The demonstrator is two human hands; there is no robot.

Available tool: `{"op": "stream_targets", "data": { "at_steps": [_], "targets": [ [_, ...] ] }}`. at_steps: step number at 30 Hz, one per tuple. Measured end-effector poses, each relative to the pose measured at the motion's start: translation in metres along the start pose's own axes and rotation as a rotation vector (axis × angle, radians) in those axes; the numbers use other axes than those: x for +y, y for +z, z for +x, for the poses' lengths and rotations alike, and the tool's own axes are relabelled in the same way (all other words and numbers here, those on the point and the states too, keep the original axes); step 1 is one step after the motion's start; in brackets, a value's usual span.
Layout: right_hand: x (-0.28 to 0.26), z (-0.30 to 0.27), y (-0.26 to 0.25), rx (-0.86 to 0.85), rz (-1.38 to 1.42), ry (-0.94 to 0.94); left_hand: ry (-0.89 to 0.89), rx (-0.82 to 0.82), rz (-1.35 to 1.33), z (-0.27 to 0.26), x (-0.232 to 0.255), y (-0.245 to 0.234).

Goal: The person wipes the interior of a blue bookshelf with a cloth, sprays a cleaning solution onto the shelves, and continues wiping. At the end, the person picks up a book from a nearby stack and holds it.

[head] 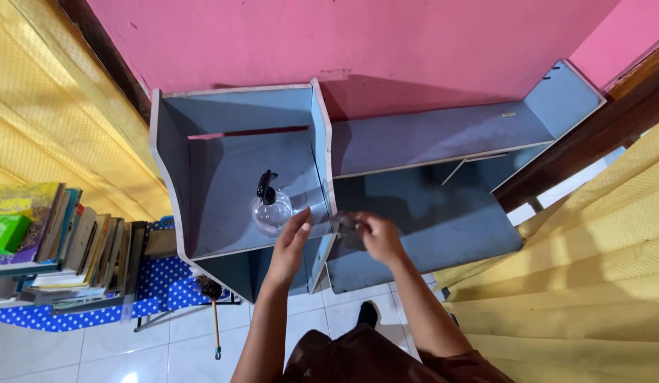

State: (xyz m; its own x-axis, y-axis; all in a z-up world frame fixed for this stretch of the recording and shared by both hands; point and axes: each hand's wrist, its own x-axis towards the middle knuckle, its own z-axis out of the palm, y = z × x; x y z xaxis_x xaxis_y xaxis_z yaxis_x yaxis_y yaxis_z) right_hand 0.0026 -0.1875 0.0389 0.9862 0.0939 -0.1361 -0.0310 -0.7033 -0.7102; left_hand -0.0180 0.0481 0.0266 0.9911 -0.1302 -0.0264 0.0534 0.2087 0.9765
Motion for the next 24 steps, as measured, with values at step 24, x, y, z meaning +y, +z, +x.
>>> {"op": "stream_targets", "data": {
  "at_steps": [24],
  "targets": [
    [-0.071,0.037,0.018,0.487,0.270,-0.851,0.551,0.795,-0.117,-0.008,-0.023,-0.053]
  ]
}}
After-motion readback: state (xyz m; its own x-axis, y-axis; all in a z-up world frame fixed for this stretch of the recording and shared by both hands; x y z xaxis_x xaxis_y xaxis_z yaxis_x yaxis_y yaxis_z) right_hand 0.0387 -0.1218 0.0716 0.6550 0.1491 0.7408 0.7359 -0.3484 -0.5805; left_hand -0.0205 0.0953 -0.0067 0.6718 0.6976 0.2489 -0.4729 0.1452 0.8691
